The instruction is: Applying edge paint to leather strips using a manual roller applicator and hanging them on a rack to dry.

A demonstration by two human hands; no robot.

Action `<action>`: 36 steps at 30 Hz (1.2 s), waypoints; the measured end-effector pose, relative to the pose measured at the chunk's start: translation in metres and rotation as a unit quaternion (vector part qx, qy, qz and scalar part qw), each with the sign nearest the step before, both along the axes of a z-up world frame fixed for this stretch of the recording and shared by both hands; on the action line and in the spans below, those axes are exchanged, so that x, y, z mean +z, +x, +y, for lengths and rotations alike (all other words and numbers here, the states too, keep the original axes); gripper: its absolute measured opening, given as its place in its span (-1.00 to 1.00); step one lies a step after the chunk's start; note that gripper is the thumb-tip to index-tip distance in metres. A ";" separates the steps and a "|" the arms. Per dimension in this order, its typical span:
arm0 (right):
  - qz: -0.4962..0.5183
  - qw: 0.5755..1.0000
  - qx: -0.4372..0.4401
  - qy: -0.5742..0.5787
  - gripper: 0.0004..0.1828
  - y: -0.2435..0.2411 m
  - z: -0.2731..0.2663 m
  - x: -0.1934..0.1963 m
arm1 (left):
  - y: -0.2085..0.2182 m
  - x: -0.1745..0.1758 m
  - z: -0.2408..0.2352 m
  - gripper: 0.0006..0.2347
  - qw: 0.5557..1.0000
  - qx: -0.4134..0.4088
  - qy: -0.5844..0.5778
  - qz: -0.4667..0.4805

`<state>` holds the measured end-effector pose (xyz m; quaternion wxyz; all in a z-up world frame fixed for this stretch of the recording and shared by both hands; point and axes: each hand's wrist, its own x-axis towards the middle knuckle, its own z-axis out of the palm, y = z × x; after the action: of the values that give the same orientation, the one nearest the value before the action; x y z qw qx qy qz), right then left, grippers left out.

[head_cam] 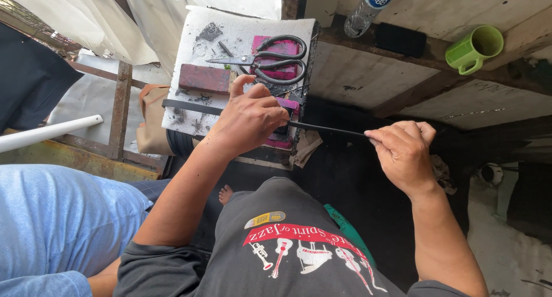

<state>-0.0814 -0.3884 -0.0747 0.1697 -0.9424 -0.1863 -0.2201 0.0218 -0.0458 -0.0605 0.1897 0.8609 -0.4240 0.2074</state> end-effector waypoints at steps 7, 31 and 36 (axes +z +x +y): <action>0.155 0.981 0.028 0.114 -0.88 0.008 -0.012 -0.008 | 0.002 0.016 -0.001 -0.97 0.990 -0.046 -0.051 0.120; 0.244 0.935 0.193 0.170 -0.76 0.068 0.049 0.027 | 0.010 0.002 0.001 -0.92 0.991 -0.051 -0.065 0.104; 0.227 0.955 0.146 0.121 -0.78 0.066 0.044 0.031 | 0.010 0.011 0.025 -0.90 0.988 -0.035 -0.026 0.150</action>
<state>-0.0152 -0.3440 -0.0432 0.3503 -0.9025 -0.2504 0.0058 0.0321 -0.0205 -0.0492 0.2804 0.8619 -0.4148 0.0805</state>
